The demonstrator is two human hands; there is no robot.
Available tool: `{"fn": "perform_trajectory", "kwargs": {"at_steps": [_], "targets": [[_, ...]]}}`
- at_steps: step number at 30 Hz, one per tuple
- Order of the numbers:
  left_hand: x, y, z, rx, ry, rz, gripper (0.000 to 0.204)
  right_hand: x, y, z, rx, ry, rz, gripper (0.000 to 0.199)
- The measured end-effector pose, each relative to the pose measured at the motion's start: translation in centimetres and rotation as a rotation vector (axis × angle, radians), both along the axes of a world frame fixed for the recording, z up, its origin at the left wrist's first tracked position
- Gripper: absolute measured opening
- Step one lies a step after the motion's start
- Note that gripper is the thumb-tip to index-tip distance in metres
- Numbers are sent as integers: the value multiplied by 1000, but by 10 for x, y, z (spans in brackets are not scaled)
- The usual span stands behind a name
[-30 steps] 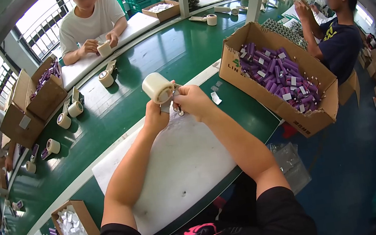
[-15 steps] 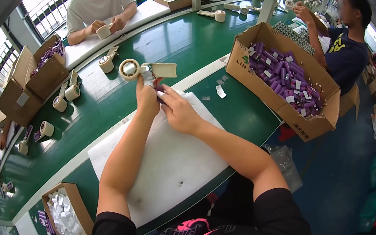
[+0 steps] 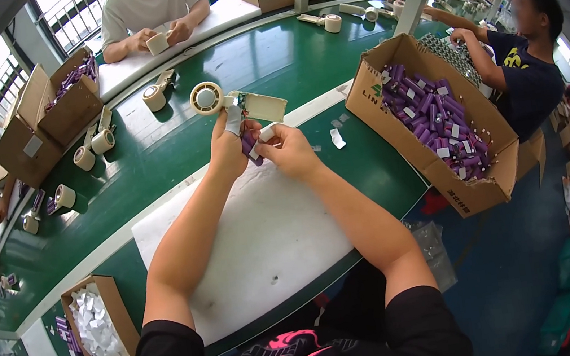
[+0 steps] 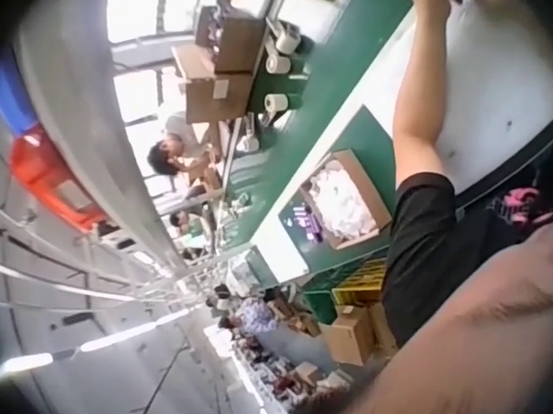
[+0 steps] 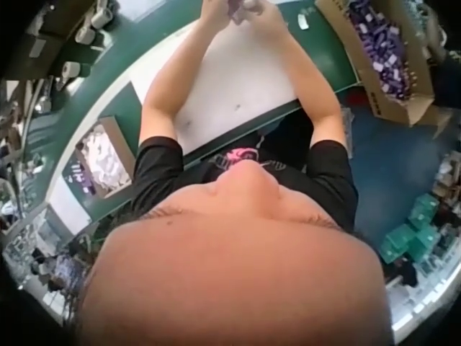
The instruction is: Applying tape to seal small purple items using a handheld tape dispenser at an assembly line.
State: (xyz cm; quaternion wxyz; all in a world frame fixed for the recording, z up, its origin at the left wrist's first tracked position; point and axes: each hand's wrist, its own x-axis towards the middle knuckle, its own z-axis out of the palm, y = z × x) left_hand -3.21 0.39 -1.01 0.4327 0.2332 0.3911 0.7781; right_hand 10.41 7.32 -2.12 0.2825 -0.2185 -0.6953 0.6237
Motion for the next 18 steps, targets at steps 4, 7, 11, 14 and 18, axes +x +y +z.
{"fn": "perform_trajectory", "kwargs": {"at_steps": [4, 7, 11, 14, 18], "targets": [[2, -2, 2, -39, -13, -1, 25, 0, 0, 3, 19, -61, 21, 15], [5, -2, 4, -89, -40, 33, 24, 0, -2, 4, 9, -72, 53, 14], [7, -1, 3, -103, -144, 83, 25, 1, -4, 3, 38, -108, 81, 13], [6, 2, 3, -129, -178, 161, 25, -1, -5, 0, 107, -104, 65, 14], [5, 4, 5, -90, -220, 200, 25, -3, -8, 0, 187, -46, -53, 18]]}}
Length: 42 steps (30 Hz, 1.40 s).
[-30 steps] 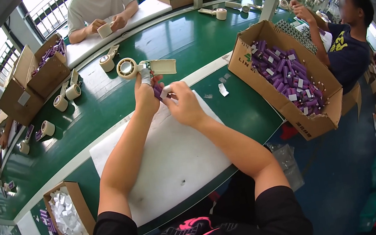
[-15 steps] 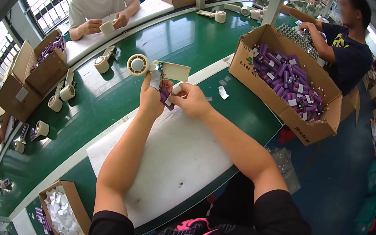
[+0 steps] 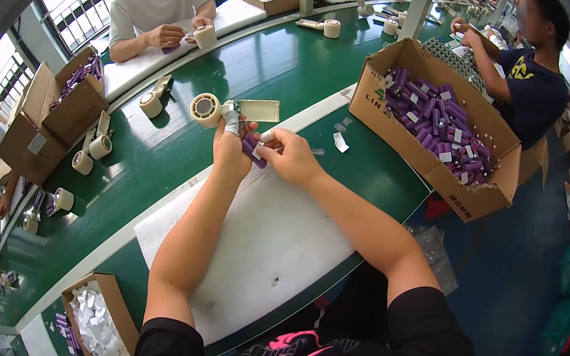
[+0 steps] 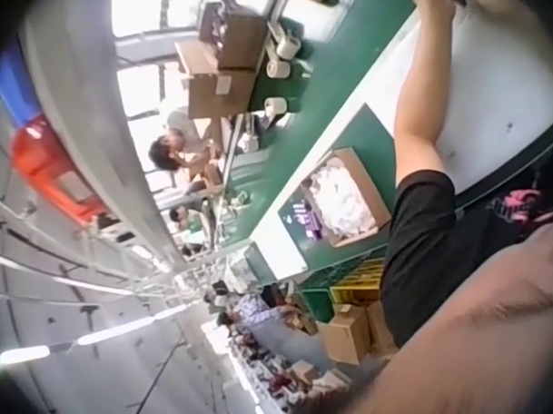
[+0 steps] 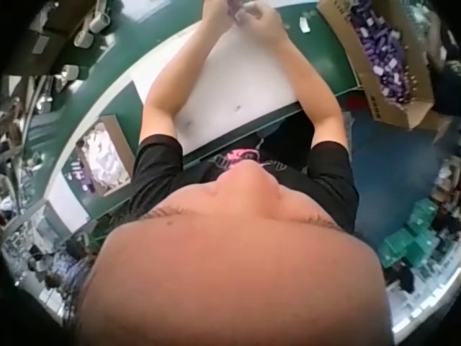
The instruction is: Applying tape to seal small purple items using a handheld tape dispenser at an assembly line.
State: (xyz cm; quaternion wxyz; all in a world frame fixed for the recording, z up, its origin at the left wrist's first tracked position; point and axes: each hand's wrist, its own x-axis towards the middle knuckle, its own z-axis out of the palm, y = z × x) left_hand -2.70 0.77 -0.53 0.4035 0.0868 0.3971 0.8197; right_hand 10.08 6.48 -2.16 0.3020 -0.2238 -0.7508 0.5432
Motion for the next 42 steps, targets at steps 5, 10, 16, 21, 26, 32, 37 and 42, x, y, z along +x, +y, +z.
{"fn": "perform_trajectory", "kwargs": {"at_steps": [5, 10, 16, 21, 26, 32, 37, 42], "targets": [[1, -1, 3, 1, -51, 1, 25, 3, 2, 3, 176, 24, -50, 19], [4, 0, 1, -17, -12, -38, 23, 0, 5, 0, 517, -9, -29, 14], [-5, -2, 5, -41, 13, -9, 22, 23, 28, 40, 731, -494, -256, 12], [-2, 1, 5, 12, 13, 0, 18, 34, 27, 46, 727, -165, -43, 25], [0, 0, -7, -19, 207, -38, 16, 7, 4, 17, 668, -10, 56, 37], [-10, -5, -17, -20, 1314, 279, 35, 0, 11, 20, 521, -36, -169, 18], [-7, -5, -19, -33, 1575, 310, 36, -4, 24, 8, 234, 23, -190, 25], [-10, -5, -21, -86, 1601, 311, 33, -7, 27, -2, 478, 23, -227, 24]]}}
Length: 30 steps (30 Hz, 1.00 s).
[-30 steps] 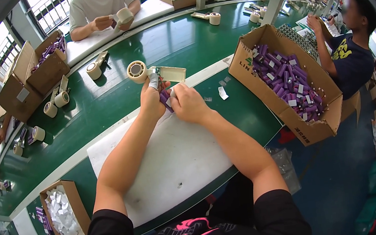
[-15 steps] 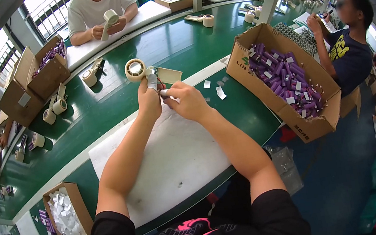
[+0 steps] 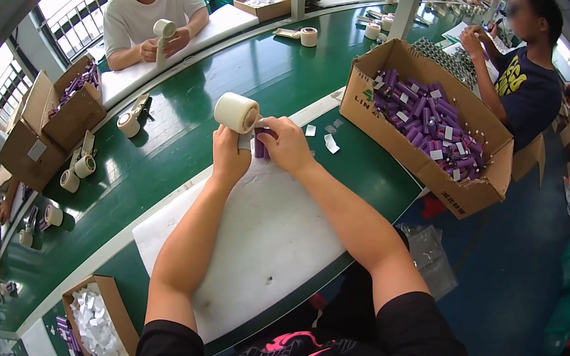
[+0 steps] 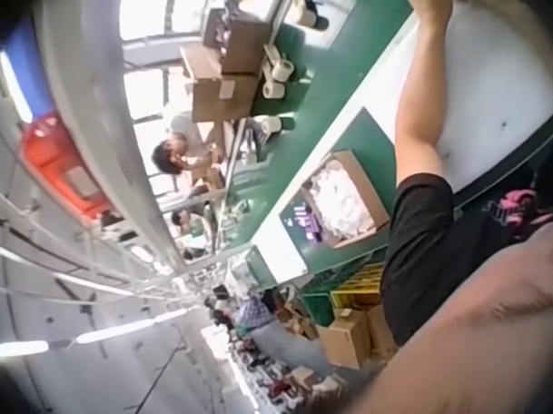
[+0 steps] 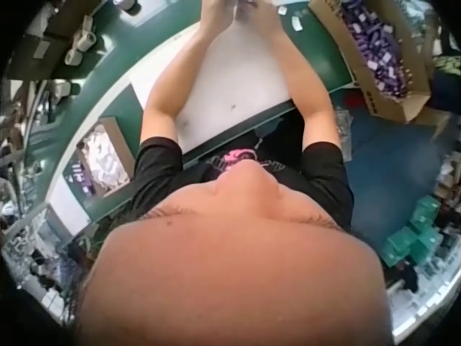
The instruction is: Applying tape to seal small purple items using a handheld tape dispenser at an assembly line.
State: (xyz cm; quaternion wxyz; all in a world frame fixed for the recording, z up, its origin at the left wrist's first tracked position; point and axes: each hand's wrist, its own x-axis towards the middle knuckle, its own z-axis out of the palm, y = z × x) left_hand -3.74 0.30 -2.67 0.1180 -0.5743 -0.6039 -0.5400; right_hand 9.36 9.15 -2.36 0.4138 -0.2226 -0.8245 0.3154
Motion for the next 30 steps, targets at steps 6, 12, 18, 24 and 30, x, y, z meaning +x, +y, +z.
{"fn": "perform_trajectory", "kwargs": {"at_steps": [6, 12, 18, 24, 30], "targets": [[-3, 5, -11, -61, 9, 28, 31, -1, -17, -6, 132, -28, -92, 24], [-10, 3, -12, -91, -103, 38, 37, -5, -28, -6, 318, -132, -115, 44], [-2, -5, 5, -70, -256, -40, 29, 5, -19, 9, 177, 32, 9, 33], [16, -2, 12, -48, -680, -230, 23, 15, -20, 21, 453, 127, 2, 30], [27, -2, 14, -9, -1060, -450, 25, 16, -28, 32, 551, 88, -62, 17]]}}
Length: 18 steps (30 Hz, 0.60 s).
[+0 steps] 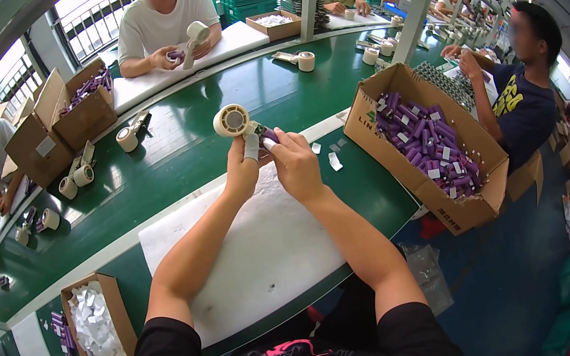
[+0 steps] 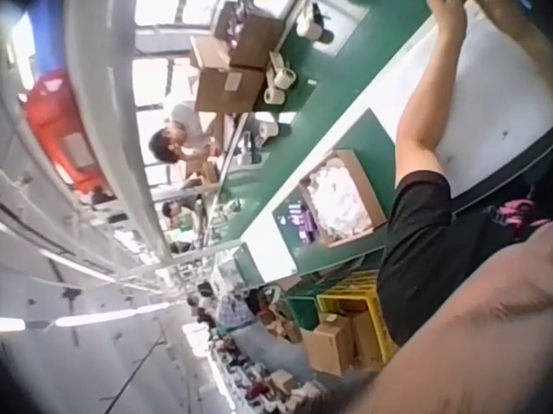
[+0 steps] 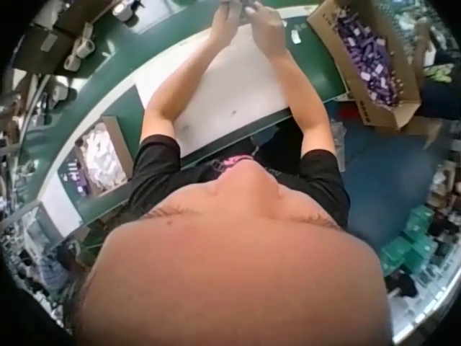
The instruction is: Applying tape to seal small purple items using a handheld tape dispenser at an assembly line.
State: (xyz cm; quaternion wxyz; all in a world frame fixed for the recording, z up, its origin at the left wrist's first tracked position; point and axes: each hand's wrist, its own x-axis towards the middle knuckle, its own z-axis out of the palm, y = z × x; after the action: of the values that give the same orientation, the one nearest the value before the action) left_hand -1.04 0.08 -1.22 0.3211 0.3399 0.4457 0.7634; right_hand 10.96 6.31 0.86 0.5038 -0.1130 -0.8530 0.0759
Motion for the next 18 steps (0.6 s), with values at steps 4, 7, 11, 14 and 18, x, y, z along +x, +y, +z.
{"fn": "perform_trajectory", "kwargs": {"at_steps": [4, 7, 11, 14, 18], "targets": [[5, -4, 8, -44, -49, -17, 27, 6, -2, 5, -2, -51, 9, 22], [8, -7, 16, -88, -105, -5, 27, 8, 0, 2, -82, -86, 45, 19], [11, -10, 26, -94, -262, -3, 25, 1, 5, -9, -34, -92, 101, 16], [10, -12, 27, -148, -322, -6, 26, -3, 5, -17, 21, -141, 100, 20], [-27, -8, 21, -455, -160, -182, 30, 1, 2, -22, -252, -281, 210, 28]]}}
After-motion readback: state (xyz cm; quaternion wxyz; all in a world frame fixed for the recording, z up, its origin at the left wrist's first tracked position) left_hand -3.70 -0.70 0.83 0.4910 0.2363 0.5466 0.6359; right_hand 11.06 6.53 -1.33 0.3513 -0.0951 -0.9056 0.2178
